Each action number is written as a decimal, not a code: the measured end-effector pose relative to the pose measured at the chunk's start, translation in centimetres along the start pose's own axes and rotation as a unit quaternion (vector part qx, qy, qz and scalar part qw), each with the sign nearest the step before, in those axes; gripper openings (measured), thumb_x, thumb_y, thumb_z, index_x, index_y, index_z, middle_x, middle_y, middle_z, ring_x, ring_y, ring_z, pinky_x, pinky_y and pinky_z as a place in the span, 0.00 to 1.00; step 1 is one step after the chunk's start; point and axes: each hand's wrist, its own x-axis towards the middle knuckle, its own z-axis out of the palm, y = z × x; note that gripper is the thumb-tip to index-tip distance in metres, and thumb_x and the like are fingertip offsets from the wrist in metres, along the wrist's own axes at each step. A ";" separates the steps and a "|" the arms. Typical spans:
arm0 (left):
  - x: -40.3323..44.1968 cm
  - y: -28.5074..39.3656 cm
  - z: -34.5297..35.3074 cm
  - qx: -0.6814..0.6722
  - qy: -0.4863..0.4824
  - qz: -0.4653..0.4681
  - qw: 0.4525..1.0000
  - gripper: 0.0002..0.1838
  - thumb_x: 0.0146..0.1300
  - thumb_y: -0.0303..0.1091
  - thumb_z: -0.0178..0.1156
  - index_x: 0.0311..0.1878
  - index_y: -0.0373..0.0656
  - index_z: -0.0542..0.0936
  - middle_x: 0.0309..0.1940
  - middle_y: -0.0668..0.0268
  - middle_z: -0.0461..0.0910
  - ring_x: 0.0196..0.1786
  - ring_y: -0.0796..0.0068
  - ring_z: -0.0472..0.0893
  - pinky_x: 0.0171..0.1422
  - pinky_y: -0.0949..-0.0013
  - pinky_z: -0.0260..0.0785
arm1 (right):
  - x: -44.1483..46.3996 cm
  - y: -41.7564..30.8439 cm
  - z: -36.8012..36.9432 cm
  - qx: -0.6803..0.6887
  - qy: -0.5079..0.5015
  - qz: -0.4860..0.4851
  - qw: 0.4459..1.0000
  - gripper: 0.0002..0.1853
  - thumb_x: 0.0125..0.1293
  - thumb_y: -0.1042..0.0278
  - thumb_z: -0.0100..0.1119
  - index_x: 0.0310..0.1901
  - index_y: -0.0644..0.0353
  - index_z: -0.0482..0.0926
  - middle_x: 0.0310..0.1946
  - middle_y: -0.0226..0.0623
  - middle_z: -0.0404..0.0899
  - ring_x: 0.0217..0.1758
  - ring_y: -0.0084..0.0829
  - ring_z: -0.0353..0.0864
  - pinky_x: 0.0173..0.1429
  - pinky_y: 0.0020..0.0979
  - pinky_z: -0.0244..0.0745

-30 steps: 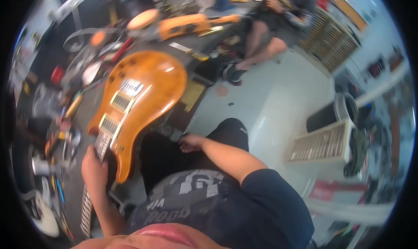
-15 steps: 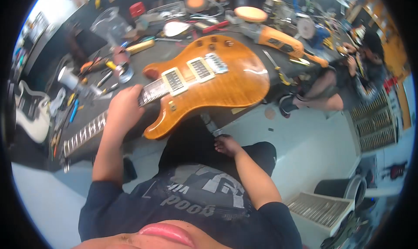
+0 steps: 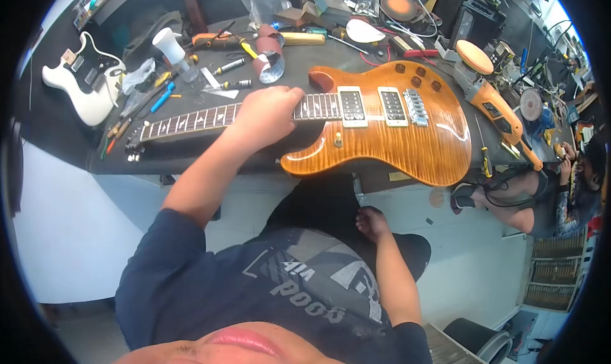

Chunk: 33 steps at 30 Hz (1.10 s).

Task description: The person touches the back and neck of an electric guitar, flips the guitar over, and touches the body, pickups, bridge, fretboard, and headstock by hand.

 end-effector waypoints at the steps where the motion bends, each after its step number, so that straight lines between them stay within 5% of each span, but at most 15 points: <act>1: 0.1 -0.3 0.4 -0.009 0.004 0.000 1.000 0.20 0.61 0.26 0.72 0.58 0.41 0.86 0.48 0.53 0.90 0.55 0.46 0.91 0.61 0.46 0.85 | 0.4 -0.3 0.1 0.004 -0.002 -0.002 1.000 0.10 0.80 0.61 0.65 0.53 0.58 0.86 0.34 0.35 0.87 0.34 0.31 0.87 0.39 0.32 0.81; 9: 1.0 -0.6 0.1 -0.002 0.008 0.005 1.000 0.19 0.61 0.27 0.72 0.57 0.41 0.86 0.50 0.54 0.91 0.57 0.47 0.91 0.63 0.47 0.84 | 1.0 0.4 -0.7 -0.001 0.000 0.021 1.000 0.11 0.80 0.60 0.66 0.53 0.57 0.86 0.34 0.34 0.87 0.33 0.31 0.86 0.39 0.32 0.80; 16: 3.3 1.3 -5.5 0.017 -0.173 0.050 0.983 0.27 0.64 0.30 0.74 0.66 0.36 0.85 0.57 0.49 0.90 0.65 0.45 0.88 0.75 0.47 0.79 | 0.9 0.4 -0.9 0.025 -0.015 0.000 1.000 0.12 0.80 0.61 0.66 0.54 0.60 0.85 0.35 0.38 0.87 0.36 0.35 0.88 0.42 0.36 0.84; 20: 6.5 1.4 -5.0 -0.090 -0.021 0.231 0.969 0.24 0.69 0.31 0.72 0.67 0.34 0.85 0.55 0.50 0.90 0.63 0.46 0.88 0.71 0.49 0.80 | 0.3 0.5 -0.5 0.021 0.018 -0.011 1.000 0.10 0.81 0.63 0.65 0.54 0.60 0.84 0.35 0.38 0.88 0.34 0.34 0.89 0.39 0.34 0.86; 33: 7.7 3.1 -1.4 -0.143 0.011 0.219 0.965 0.16 0.70 0.33 0.74 0.56 0.34 0.90 0.55 0.50 0.88 0.59 0.44 0.88 0.68 0.50 0.82 | -0.7 0.5 -1.2 0.045 0.027 -0.009 0.999 0.08 0.84 0.64 0.63 0.53 0.58 0.84 0.34 0.36 0.88 0.31 0.31 0.90 0.35 0.31 0.87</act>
